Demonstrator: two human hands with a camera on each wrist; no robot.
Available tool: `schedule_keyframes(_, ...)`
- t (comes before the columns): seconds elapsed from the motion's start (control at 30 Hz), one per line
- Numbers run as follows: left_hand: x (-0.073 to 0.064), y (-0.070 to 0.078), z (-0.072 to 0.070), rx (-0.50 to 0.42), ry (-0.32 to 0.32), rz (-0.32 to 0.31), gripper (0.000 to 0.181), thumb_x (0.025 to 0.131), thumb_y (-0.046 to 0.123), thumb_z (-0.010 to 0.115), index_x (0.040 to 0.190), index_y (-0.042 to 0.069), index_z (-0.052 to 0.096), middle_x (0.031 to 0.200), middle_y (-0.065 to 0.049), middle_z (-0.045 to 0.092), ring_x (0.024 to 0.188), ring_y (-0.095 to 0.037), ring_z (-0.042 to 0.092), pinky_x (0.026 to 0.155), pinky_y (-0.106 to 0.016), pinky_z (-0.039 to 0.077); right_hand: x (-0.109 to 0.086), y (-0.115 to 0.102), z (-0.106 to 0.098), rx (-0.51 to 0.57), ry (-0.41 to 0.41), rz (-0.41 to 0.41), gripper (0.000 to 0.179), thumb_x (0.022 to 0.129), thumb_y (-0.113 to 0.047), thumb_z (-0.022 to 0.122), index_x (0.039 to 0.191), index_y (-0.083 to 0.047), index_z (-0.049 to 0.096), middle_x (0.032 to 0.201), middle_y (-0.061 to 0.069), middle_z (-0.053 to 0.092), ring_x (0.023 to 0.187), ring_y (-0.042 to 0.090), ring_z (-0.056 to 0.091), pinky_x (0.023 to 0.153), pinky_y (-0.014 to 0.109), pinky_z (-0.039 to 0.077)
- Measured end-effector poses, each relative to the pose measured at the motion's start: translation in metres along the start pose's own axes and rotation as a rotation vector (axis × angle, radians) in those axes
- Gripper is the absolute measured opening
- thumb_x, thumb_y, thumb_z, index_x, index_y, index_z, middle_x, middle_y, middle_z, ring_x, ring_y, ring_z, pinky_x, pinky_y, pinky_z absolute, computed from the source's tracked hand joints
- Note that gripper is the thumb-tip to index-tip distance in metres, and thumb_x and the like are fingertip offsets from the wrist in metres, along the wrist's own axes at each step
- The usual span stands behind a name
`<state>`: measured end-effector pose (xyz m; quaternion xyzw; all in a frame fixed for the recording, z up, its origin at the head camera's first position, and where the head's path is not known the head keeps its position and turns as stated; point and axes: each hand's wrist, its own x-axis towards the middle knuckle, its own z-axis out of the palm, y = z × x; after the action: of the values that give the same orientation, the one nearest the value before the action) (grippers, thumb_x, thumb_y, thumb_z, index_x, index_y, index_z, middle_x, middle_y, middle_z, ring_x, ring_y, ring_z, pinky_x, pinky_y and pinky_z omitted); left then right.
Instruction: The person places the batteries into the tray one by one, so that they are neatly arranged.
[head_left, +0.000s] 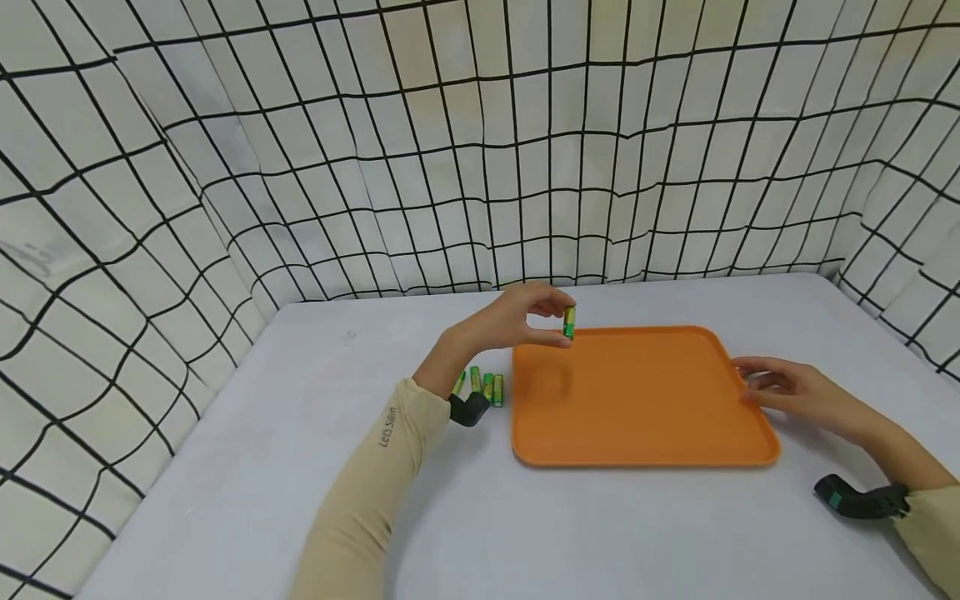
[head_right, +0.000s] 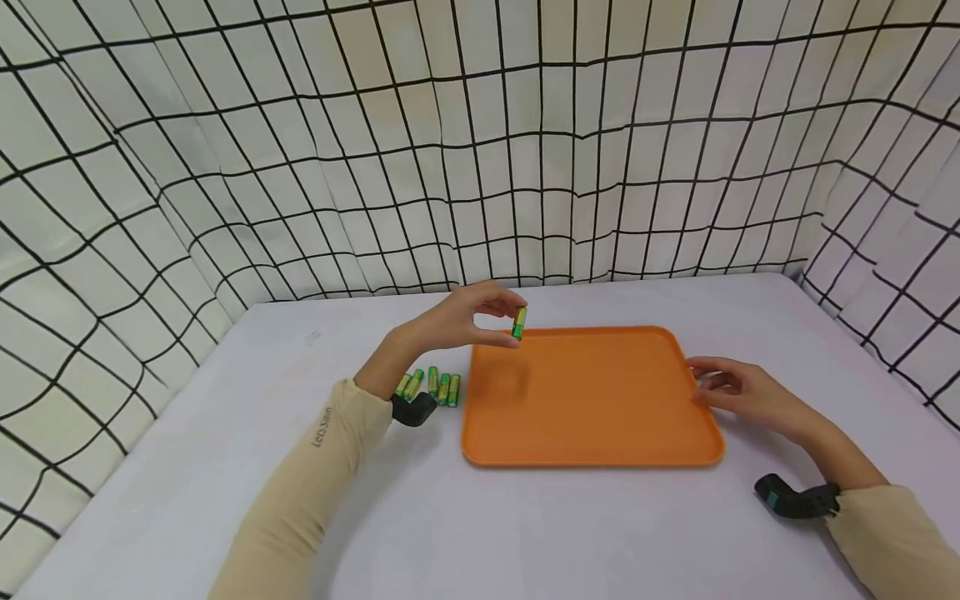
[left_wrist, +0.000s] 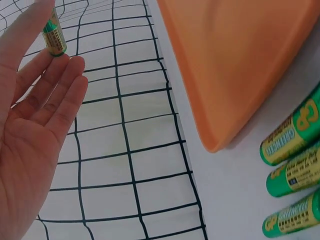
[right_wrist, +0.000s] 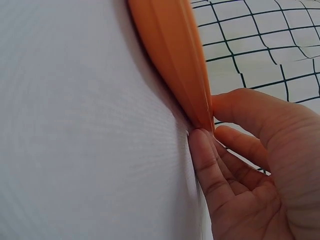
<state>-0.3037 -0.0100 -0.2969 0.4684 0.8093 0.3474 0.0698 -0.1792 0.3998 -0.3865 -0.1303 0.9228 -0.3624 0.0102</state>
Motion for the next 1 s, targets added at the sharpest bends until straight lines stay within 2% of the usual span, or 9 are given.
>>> schedule_keyframes(0.23, 0.012, -0.002, 0.013, -0.044, -0.006, -0.005, 0.054, 0.082, 0.022, 0.081, 0.128, 0.004, 0.058, 0.118, -0.003, 0.059, 0.110, -0.016, 0.057, 0.099, -0.020, 0.044, 0.006, -0.006, 0.002, 0.012, -0.006, 0.001, 0.050, 0.095, -0.015, 0.066, 0.137, 0.005, 0.049, 0.125, 0.024, 0.056, 0.092, -0.007, 0.056, 0.076, 0.014, 0.050)
schedule_keyframes(0.37, 0.021, -0.005, 0.021, -0.074, -0.009, 0.019, 0.054, 0.082, 0.020, 0.081, 0.128, 0.003, 0.058, 0.117, -0.003, 0.058, 0.108, -0.013, 0.057, 0.101, -0.023, 0.044, 0.006, -0.006, 0.001, 0.020, -0.004, 0.020, 0.051, 0.095, -0.018, 0.066, 0.138, 0.004, 0.049, 0.126, 0.024, 0.056, 0.092, -0.006, 0.057, 0.078, 0.014, 0.050)
schedule_keyframes(0.5, 0.030, -0.008, 0.029, -0.089, 0.000, 0.048, 0.055, 0.082, 0.019, 0.081, 0.128, 0.001, 0.058, 0.118, -0.005, 0.058, 0.110, -0.019, 0.057, 0.102, -0.026, 0.045, 0.006, -0.004, -0.001, 0.038, 0.001, 0.024, 0.051, 0.095, -0.020, 0.066, 0.138, 0.002, 0.049, 0.127, 0.023, 0.056, 0.093, -0.005, 0.057, 0.079, 0.015, 0.050)
schedule_keyframes(0.67, 0.041, -0.010, 0.038, -0.121, -0.003, 0.069, 0.053, 0.082, 0.017, 0.080, 0.127, 0.000, 0.058, 0.118, -0.006, 0.059, 0.113, -0.028, 0.057, 0.099, -0.019, 0.044, 0.003, 0.000, -0.001, 0.047, 0.004, 0.015, 0.050, 0.095, -0.016, 0.066, 0.138, 0.004, 0.049, 0.126, 0.023, 0.056, 0.093, -0.004, 0.057, 0.077, 0.016, 0.051)
schedule_keyframes(0.77, 0.046, -0.010, 0.043, -0.141, -0.009, 0.077, 0.053, 0.082, 0.017, 0.081, 0.127, 0.001, 0.058, 0.118, -0.006, 0.059, 0.113, -0.029, 0.057, 0.099, -0.018, 0.044, 0.001, 0.000, -0.001, 0.052, 0.004, 0.017, 0.050, 0.095, -0.015, 0.066, 0.138, 0.004, 0.049, 0.126, 0.023, 0.056, 0.093, -0.003, 0.057, 0.077, 0.016, 0.051)
schedule_keyframes(1.0, 0.055, -0.010, 0.052, -0.137, -0.009, 0.068, 0.052, 0.081, 0.017, 0.081, 0.126, 0.003, 0.059, 0.115, -0.004, 0.060, 0.110, -0.023, 0.058, 0.098, -0.018, 0.044, 0.001, -0.003, 0.000, 0.085, -0.001, 0.017, 0.050, 0.095, -0.015, 0.065, 0.138, 0.005, 0.048, 0.126, 0.024, 0.055, 0.094, -0.002, 0.058, 0.079, 0.016, 0.050)
